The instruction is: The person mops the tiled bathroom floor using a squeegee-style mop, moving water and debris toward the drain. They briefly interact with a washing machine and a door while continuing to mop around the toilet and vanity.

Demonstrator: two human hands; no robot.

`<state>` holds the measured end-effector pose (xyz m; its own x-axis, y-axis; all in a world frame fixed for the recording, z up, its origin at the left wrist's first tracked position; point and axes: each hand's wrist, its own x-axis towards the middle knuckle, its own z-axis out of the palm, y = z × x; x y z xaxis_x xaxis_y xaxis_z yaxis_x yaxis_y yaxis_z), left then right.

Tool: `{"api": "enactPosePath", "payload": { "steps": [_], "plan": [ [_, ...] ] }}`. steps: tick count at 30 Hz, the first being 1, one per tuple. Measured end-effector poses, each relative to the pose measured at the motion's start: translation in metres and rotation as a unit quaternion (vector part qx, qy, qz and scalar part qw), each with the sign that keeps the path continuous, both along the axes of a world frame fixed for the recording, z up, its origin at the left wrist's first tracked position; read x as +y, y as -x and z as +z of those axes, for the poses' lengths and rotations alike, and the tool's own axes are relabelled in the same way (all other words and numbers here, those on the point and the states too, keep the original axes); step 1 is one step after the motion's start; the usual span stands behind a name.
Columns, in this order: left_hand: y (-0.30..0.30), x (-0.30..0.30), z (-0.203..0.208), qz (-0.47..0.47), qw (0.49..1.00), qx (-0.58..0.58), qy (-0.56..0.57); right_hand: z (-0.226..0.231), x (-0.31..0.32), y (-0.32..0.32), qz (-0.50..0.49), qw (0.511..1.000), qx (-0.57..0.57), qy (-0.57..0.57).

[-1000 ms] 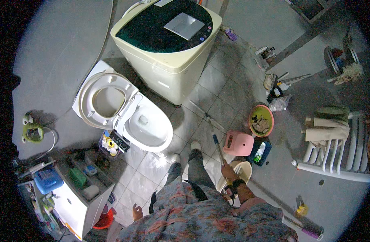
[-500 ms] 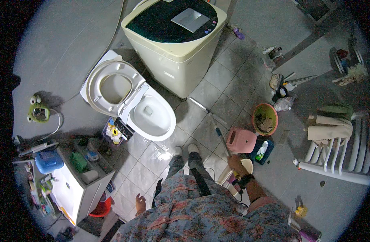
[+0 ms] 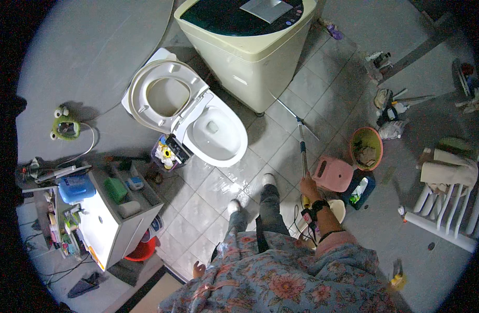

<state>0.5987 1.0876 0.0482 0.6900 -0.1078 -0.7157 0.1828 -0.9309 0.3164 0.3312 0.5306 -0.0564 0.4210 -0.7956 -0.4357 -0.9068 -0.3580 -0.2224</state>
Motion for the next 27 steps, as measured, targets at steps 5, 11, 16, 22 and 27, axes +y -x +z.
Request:
{"api": "enactPosePath", "payload": {
  "steps": [5,11,16,22,27],
  "plan": [
    [-0.025,0.059,-0.017,0.019,0.999,0.01,0.028,-0.01,0.042,-0.026,-0.015,0.996,0.035,-0.078],
    [-0.094,0.16,-0.057,0.034,0.997,0.033,0.065,-0.015,0.135,-0.06,-0.05,0.988,-0.017,-0.146],
    [-0.161,0.243,-0.068,-0.005,0.999,0.011,0.031,-0.001,0.22,-0.094,-0.34,0.892,-0.136,-0.264],
    [-0.193,0.317,-0.059,-0.045,0.998,0.03,0.022,0.022,0.299,-0.129,-0.311,0.925,-0.052,-0.211],
    [-0.186,0.367,-0.065,-0.048,0.997,0.062,0.001,0.033,0.349,-0.145,-0.271,0.942,-0.032,-0.197]
  ]
}}
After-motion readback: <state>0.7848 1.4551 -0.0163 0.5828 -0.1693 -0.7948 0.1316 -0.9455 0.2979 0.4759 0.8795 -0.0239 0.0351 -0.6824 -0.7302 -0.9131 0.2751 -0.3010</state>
